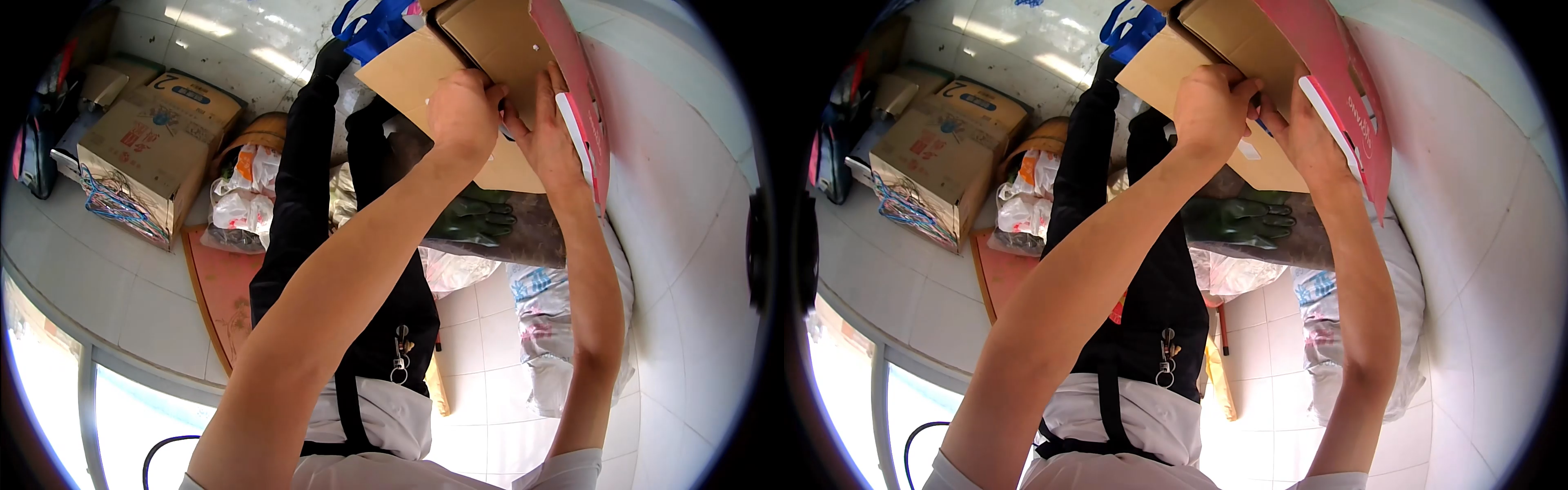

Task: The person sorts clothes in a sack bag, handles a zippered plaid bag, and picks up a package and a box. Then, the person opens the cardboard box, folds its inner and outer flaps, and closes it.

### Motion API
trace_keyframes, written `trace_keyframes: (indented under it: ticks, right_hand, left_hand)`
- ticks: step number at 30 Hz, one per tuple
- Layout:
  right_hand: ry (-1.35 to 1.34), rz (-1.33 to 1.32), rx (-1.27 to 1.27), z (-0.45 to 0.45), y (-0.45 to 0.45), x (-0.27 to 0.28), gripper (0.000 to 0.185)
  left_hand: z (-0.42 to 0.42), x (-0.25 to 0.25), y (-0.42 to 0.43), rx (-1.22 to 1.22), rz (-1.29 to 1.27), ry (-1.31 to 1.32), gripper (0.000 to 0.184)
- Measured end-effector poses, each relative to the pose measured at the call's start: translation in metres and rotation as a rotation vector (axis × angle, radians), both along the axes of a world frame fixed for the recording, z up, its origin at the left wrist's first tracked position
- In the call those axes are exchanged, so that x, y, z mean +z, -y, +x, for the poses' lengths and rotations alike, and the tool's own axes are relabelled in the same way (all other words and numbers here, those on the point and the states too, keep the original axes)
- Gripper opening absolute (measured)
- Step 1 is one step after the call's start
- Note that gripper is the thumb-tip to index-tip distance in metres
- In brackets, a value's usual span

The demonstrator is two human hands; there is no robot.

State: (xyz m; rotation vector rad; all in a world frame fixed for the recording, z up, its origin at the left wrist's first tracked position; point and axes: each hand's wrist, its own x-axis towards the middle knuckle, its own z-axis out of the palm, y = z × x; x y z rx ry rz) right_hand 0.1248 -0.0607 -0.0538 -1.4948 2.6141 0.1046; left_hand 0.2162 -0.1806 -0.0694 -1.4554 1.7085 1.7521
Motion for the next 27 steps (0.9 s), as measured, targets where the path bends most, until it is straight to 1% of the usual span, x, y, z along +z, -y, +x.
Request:
trace_keyframes:
  ticks: [1,3,4,7,11,13,16,18,19,22,23,27]
  right_hand:
    - [0.006,-0.014,-0.006,0.001,-0.001,-0.001,0.062]
    - [0.126,-0.047,-0.037,0.000,-0.006,-0.002,0.068]
    - [0.185,-0.062,-0.054,0.000,-0.008,-0.002,0.071]
    - [0.198,-0.092,-0.038,0.001,-0.011,-0.006,0.079]
    - [0.202,-0.044,-0.102,0.001,-0.009,-0.008,0.080]
    - [0.143,-0.021,-0.073,0.003,-0.009,-0.008,0.081]
    - [0.147,0.023,-0.082,0.003,0.005,0.001,0.083]
    - [0.133,0.112,-0.042,-0.002,0.008,0.004,0.083]
    - [0.126,0.155,-0.021,-0.003,0.010,0.004,0.083]
    - [0.275,0.080,-0.111,-0.006,0.002,-0.007,0.082]
    - [0.232,0.134,-0.073,-0.008,0.000,-0.008,0.079]
    - [0.223,0.221,-0.057,-0.007,0.002,-0.008,0.076]
  left_hand:
    - [0.002,-0.001,-0.001,0.017,-0.009,-0.018,0.025]
    - [0.007,-0.001,-0.004,0.048,-0.023,-0.055,0.024]
    - [0.008,0.000,-0.005,0.050,-0.010,-0.034,0.023]
    - [0.009,0.000,-0.003,0.043,0.014,-0.001,0.021]
    - [0.013,0.000,0.004,-0.044,-0.009,-0.055,0.023]
    - [0.016,-0.001,0.005,-0.076,-0.021,-0.083,0.024]
    - [0.019,-0.003,0.002,-0.073,-0.022,-0.106,0.024]
    - [0.018,-0.008,0.000,-0.071,-0.027,-0.121,0.024]
    - [0.017,-0.011,-0.005,-0.084,-0.072,-0.131,0.023]
    - [0.014,-0.014,-0.009,-0.114,-0.185,-0.142,0.022]
    - [0.016,-0.014,-0.010,-0.122,-0.194,-0.133,0.022]
    - [0.016,-0.015,-0.009,-0.152,-0.212,-0.128,0.021]
